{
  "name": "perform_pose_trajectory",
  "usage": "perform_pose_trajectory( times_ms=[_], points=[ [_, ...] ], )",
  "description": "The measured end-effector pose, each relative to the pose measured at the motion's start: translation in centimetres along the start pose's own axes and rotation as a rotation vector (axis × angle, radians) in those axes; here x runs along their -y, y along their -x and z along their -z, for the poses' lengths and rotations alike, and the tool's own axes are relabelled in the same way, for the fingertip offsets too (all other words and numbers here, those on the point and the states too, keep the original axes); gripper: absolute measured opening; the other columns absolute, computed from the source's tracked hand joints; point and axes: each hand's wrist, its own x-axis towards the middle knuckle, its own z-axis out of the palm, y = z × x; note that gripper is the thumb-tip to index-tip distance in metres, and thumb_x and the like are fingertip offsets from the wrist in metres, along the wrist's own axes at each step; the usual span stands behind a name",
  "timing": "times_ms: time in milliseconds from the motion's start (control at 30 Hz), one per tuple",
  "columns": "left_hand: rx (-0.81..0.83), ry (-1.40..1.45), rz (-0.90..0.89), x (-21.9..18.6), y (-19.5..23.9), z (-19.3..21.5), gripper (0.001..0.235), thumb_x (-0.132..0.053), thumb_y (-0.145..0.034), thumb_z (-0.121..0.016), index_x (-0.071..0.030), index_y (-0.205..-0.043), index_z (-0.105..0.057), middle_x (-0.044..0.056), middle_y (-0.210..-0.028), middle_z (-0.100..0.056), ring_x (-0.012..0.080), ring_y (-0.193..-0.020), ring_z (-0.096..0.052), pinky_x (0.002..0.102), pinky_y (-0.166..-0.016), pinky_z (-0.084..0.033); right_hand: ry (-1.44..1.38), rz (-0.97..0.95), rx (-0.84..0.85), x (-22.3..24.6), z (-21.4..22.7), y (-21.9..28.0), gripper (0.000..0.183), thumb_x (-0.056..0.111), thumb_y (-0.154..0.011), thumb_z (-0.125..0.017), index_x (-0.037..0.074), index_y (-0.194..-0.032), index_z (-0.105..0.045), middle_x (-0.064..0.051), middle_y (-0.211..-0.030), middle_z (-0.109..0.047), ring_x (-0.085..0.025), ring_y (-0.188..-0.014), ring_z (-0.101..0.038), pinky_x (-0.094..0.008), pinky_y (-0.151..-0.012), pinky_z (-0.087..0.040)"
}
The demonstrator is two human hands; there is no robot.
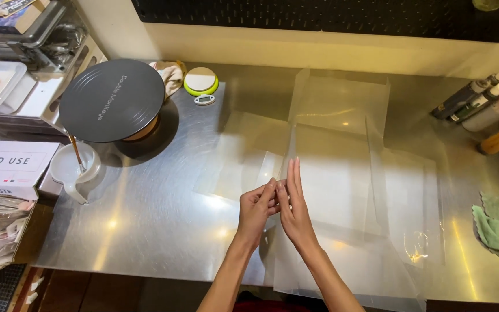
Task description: Peeling protective film from clear plastic sheets and folding them to assemble a transparent box.
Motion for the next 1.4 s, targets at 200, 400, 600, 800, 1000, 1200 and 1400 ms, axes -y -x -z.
perform_pose_trajectory(
  times_ms=[200,400,600,800,1000,1200,1400],
  points=[
    [0.009,0.014,-0.022,1.3,-0.8,0.9,0.038,-0.02,-0.117,-0.07,0.008,-0.138,-0.082,0.023,-0.107,-0.086,0.0159,-0.086,-0.073,0.041,-0.084,-0.072,0.071,0.096,0.011,-1.4,-0.9,0.3,0.067,0.025,-0.125,-0.032,0.015,-0.186,-0.007,-0.013,-0.195,0.009,-0.038,-0.177,-0.001,-0.056,-0.141,-0.014],
    [0.016,0.027,-0.085,2.8,-1.5,1.3,0.036,-0.02,-0.117,-0.072,0.007,-0.139,-0.081,0.009,-0.094,-0.08,0.0075,-0.077,-0.059,0.03,-0.072,-0.069,0.15,0.21,-0.018,-3.0,-1.3,-0.2,0.064,0.021,-0.126,-0.027,0.011,-0.186,-0.006,-0.017,-0.194,0.007,-0.042,-0.177,-0.007,-0.058,-0.141,-0.017],
    [-0.011,0.037,-0.105,3.8,-2.0,1.4,0.033,-0.015,-0.116,-0.073,0.007,-0.139,-0.079,0.006,-0.084,-0.072,0.0078,-0.075,-0.058,0.031,-0.07,-0.068,0.166,0.242,-0.022,-3.2,-1.5,-0.3,0.063,0.022,-0.127,-0.025,0.012,-0.187,-0.008,-0.014,-0.195,0.005,-0.04,-0.177,-0.009,-0.057,-0.142,-0.018],
    [-0.012,0.062,-0.118,3.2,-1.4,0.6,0.031,-0.013,-0.115,-0.073,0.008,-0.137,-0.08,0.007,-0.081,-0.07,0.0103,-0.076,-0.059,0.036,-0.072,-0.07,0.212,0.249,-0.035,-3.8,-0.8,-0.2,0.062,0.024,-0.128,-0.024,0.013,-0.187,-0.01,-0.012,-0.196,0.002,-0.038,-0.177,-0.017,-0.052,-0.141,-0.025],
    [-0.035,0.04,-0.132,4.5,-2.0,0.4,0.031,-0.013,-0.114,-0.074,0.007,-0.138,-0.079,0.01,-0.083,-0.074,0.0122,-0.078,-0.064,0.037,-0.07,-0.069,0.151,0.248,-0.016,-3.8,-0.3,-0.2,0.062,0.025,-0.129,-0.025,0.013,-0.188,-0.007,-0.011,-0.196,0.003,-0.038,-0.177,-0.018,-0.054,-0.14,-0.029],
    [-0.066,0.018,-0.177,4.3,-1.8,-0.1,0.028,-0.014,-0.114,-0.075,0.003,-0.136,-0.082,0.012,-0.085,-0.08,0.0102,-0.08,-0.064,0.034,-0.069,-0.069,0.164,0.279,0.006,-3.8,-0.2,-0.6,0.062,0.026,-0.129,-0.022,0.011,-0.187,-0.009,-0.012,-0.196,0.002,-0.037,-0.179,-0.011,-0.054,-0.144,-0.019],
    [-0.091,0.024,-0.178,5.7,-2.4,0.2,0.03,-0.014,-0.115,-0.074,0.003,-0.139,-0.08,0.017,-0.099,-0.085,0.011,-0.086,-0.066,0.031,-0.073,-0.068,0.174,0.309,0.038,-3.7,-0.2,-0.8,0.061,0.026,-0.129,-0.023,0.011,-0.187,-0.01,-0.013,-0.195,0.001,-0.037,-0.178,-0.01,-0.054,-0.145,-0.016]
  ],
)
